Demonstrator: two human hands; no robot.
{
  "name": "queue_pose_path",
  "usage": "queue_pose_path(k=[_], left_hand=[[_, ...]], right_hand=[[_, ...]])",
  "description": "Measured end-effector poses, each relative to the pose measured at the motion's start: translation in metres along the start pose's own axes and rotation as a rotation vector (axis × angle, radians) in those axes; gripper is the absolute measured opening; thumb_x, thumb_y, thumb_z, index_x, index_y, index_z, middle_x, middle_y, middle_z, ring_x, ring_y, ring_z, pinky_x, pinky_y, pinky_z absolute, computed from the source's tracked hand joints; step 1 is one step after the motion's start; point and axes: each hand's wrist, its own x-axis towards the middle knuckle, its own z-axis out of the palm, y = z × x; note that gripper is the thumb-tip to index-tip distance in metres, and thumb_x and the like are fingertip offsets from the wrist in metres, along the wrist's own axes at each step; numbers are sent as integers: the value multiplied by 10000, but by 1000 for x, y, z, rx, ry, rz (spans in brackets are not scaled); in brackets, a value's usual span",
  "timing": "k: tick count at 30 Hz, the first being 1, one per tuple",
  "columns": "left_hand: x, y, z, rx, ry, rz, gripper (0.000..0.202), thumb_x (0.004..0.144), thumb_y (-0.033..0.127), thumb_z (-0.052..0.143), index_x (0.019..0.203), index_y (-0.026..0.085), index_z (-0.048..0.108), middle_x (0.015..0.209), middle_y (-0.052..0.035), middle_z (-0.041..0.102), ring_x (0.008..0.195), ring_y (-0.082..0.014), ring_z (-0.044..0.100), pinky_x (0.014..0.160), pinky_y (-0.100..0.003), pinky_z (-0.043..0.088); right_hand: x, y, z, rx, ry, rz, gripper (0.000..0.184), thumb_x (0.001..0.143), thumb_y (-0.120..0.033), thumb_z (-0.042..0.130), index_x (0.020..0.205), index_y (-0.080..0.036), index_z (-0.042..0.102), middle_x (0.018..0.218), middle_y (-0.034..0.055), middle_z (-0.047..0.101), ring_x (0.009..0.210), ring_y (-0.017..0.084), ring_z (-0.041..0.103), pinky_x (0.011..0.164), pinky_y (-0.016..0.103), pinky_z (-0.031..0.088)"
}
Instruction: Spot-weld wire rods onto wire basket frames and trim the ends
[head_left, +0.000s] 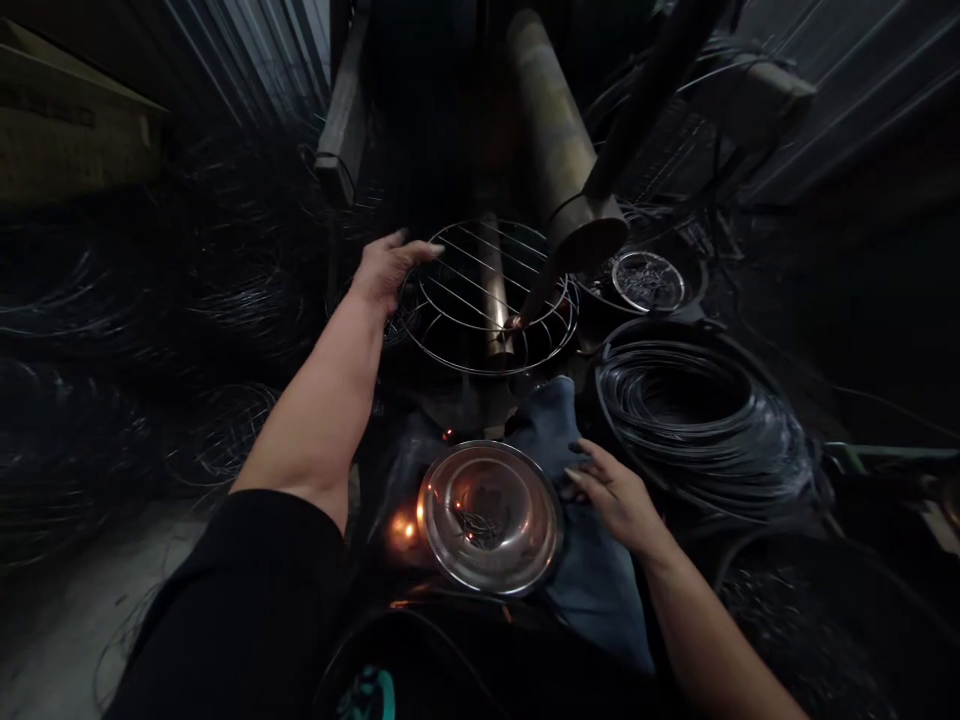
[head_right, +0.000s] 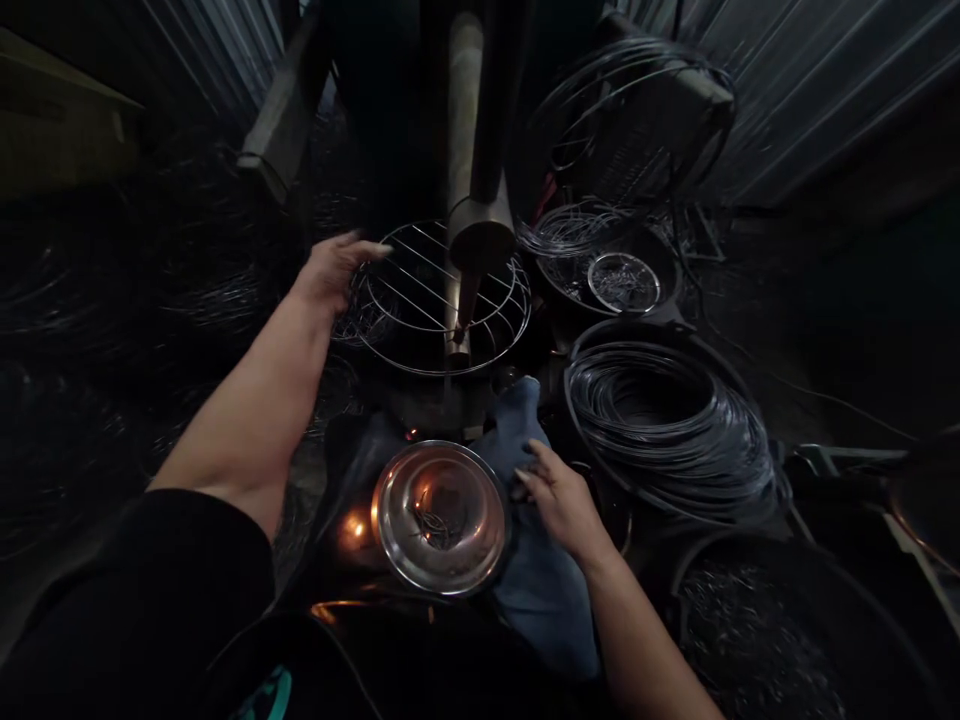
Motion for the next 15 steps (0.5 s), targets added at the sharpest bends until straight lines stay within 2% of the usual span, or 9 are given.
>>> queue_pose_path(k=[2,3,5,7,8,10,13,15], left_hand=[[1,1,-4,91,-98,-111,508,508,81,785,994,155,658,731,-40,654,600,-148,600,523,-258,459],[-4,0,-7,108,-103,-123,494,518,72,756,995,154,659,698,-32,639,559,-136,580,493,-244,436],[-21,-3,-14,85,-31,-90,455,526,77,724,971,154,665,654,-13,610,511,-111,543,449,-217,388],[-45,-6,-20,48,76,-37,454,523,100,730,969,157,666,643,9,593,494,-91,518,429,-200,356],[-57,-8,-21,25,130,-11,483,518,110,740,993,160,663,638,22,585,490,-83,508,426,-194,347],[-78,-14,-21,-27,225,29,584,512,120,756,1083,171,645,629,46,566,485,-70,492,427,-185,332],[-100,-23,-15,-83,305,62,702,522,123,766,1204,172,606,641,58,550,477,-59,471,428,-192,321],[-108,-28,-9,-100,321,95,724,525,131,775,1227,164,601,677,52,561,484,-55,467,423,-199,319]], right_hand=[[0,10,5,221,28,145,506,590,-449,795,959,-187,569,641,15,681,474,173,619,457,267,467],[1,13,7,311,71,188,535,535,-439,832,919,-184,560,626,14,678,453,167,610,430,249,446],[4,15,9,414,166,236,548,446,-411,877,844,-168,589,618,27,680,446,161,605,400,227,419],[7,13,8,411,216,226,500,427,-391,884,800,-146,658,636,46,687,480,160,615,400,222,419],[9,9,7,379,235,185,456,441,-384,878,778,-142,690,646,50,689,495,155,616,410,224,427],[12,-6,9,284,251,15,337,521,-370,848,755,-154,735,663,44,690,521,139,610,455,237,459],[20,-43,20,211,194,-289,202,661,-344,774,798,-196,764,732,32,703,585,142,631,524,255,497],[27,-72,33,193,145,-394,187,723,-347,726,844,-210,765,724,21,701,567,142,630,507,253,482]])
